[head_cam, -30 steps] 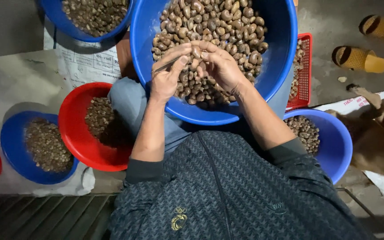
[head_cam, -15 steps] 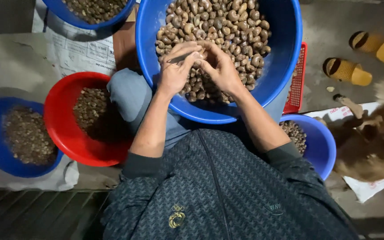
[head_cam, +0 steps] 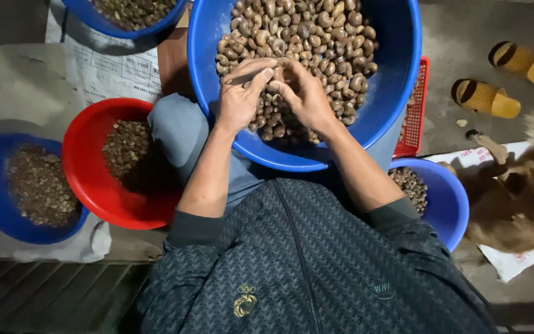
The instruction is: Sorting and prying open nuts in a large basin using a small hand tool on the floor of a processing area.
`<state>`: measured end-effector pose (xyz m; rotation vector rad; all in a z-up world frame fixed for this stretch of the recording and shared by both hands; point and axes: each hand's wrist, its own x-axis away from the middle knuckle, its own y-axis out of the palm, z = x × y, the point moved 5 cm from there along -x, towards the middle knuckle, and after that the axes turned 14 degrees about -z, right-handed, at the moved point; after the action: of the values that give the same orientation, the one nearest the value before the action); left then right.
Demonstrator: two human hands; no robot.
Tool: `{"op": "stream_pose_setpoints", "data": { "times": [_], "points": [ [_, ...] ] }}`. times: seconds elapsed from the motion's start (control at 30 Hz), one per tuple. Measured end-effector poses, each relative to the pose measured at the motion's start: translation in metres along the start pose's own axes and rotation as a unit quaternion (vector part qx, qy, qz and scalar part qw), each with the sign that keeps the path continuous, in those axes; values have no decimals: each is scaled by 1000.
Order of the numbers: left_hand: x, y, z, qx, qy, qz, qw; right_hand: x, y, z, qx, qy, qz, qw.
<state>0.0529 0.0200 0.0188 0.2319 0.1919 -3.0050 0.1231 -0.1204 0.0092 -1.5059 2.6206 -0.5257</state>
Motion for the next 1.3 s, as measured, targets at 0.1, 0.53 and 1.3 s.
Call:
{"op": "stream_pose_setpoints", "data": {
  "times": [0.1,0.53,1.3],
  "points": [
    [0,0,2,29,20,-7,999,-1,1,-4,-123,-5,-22,992],
    [0,3,-3,60,-9,-22,998,2,5,9,-415,37,-100,904],
    [6,0,-25,14,11,29,999,32,-34,4,-309,29,-19,950]
  ]
}}
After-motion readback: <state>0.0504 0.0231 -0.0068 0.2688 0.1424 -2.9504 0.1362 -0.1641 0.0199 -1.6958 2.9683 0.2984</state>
